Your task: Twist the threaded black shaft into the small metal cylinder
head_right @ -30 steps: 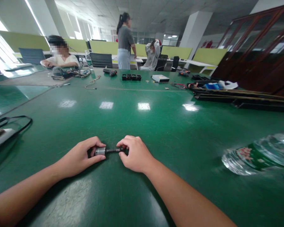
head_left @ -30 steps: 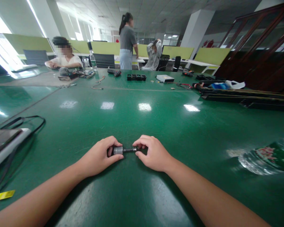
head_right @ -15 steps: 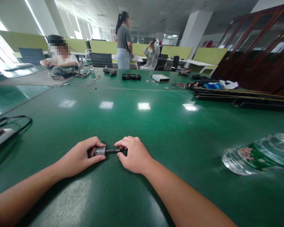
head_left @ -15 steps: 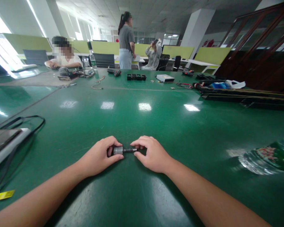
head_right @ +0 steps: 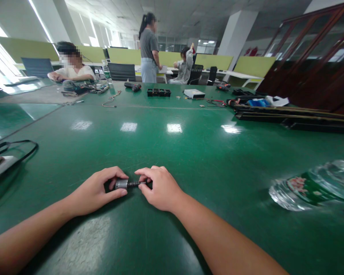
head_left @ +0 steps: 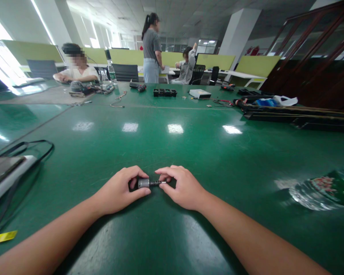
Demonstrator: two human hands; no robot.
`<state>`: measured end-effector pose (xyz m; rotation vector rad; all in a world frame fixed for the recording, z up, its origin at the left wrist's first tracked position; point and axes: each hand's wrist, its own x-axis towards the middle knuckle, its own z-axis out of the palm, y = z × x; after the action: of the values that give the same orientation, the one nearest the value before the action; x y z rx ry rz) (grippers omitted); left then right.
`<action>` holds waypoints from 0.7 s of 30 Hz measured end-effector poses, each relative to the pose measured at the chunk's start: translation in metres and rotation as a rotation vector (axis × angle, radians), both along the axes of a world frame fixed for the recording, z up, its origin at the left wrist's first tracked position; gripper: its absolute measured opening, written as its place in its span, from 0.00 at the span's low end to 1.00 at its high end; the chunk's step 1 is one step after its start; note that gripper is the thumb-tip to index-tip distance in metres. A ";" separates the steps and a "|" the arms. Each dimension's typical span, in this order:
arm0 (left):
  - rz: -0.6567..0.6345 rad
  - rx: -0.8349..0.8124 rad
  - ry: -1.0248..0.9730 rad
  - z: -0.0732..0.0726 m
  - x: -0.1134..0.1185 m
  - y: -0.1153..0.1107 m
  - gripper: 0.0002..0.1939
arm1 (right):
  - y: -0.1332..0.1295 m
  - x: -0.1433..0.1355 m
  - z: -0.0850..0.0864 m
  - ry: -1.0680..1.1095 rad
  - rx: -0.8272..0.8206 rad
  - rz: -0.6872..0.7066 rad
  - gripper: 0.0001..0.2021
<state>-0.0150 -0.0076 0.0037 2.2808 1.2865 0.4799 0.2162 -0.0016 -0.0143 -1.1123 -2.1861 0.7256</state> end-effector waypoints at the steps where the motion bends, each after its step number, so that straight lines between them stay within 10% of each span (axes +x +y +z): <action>1: -0.001 0.000 -0.001 0.000 0.000 0.000 0.14 | 0.000 0.000 0.000 0.001 0.001 0.000 0.17; 21: -0.035 0.017 0.037 -0.002 0.000 0.000 0.15 | -0.003 -0.001 0.002 0.013 0.026 0.038 0.15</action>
<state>-0.0154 -0.0078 0.0020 2.3323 1.2626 0.4403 0.2150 -0.0041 -0.0127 -1.0525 -2.2050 0.7165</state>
